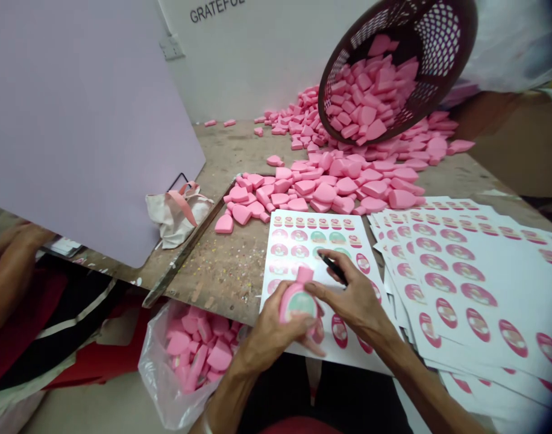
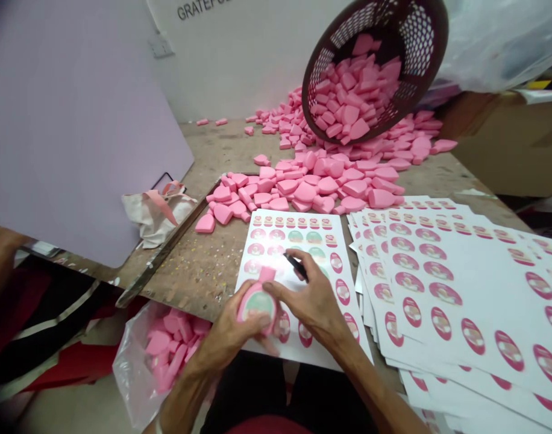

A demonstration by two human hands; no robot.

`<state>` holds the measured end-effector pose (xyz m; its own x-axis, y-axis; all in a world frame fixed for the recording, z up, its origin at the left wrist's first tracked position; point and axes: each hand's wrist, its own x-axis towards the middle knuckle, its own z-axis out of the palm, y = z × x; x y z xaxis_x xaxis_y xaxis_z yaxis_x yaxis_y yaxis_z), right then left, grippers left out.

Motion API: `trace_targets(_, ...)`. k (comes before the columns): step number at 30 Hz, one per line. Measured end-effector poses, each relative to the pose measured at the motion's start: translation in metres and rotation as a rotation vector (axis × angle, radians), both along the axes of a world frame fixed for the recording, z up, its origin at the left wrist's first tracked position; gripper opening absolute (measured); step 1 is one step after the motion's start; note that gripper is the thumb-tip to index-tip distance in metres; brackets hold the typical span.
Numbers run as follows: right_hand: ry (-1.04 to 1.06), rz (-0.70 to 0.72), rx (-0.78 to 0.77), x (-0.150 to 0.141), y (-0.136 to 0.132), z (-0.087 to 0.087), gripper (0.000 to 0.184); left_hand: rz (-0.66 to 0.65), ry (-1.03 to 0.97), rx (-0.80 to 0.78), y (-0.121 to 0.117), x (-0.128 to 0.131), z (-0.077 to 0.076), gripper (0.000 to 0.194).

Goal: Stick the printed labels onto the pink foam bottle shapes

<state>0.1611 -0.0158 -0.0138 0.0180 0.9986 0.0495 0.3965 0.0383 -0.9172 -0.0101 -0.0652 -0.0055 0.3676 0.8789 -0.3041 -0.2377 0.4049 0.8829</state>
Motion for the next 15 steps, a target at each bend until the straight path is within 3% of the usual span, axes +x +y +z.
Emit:
trace_targets(3,-0.05,-0.057,-0.057,0.015,0.0,-0.011,0.06,0.086,0.346,-0.133,-0.038,-0.065,0.001,0.051)
trace_targets(6,-0.098,-0.055,-0.108,0.03,-0.001,-0.02,0.054,0.201,0.683,0.054,-0.067,-0.128,0.009,0.03)
trace_targets(8,-0.144,-0.039,-0.086,0.032,-0.001,-0.021,0.051,0.214,0.744,0.139,-0.062,-0.147,0.015,0.024)
trace_targets(11,-0.209,-0.054,-0.012,0.027,-0.002,-0.017,0.047,0.261,0.954,0.208,-0.003,-0.14,0.019,0.023)
trace_targets(13,-0.224,-0.082,0.033,0.024,-0.003,-0.014,0.045,0.322,1.505,0.262,0.06,-0.126,0.016,0.035)
trace_targets(15,-0.223,-0.102,0.054,0.027,-0.006,-0.013,0.043,0.396,1.61,0.237,0.124,-0.116,0.01,0.038)
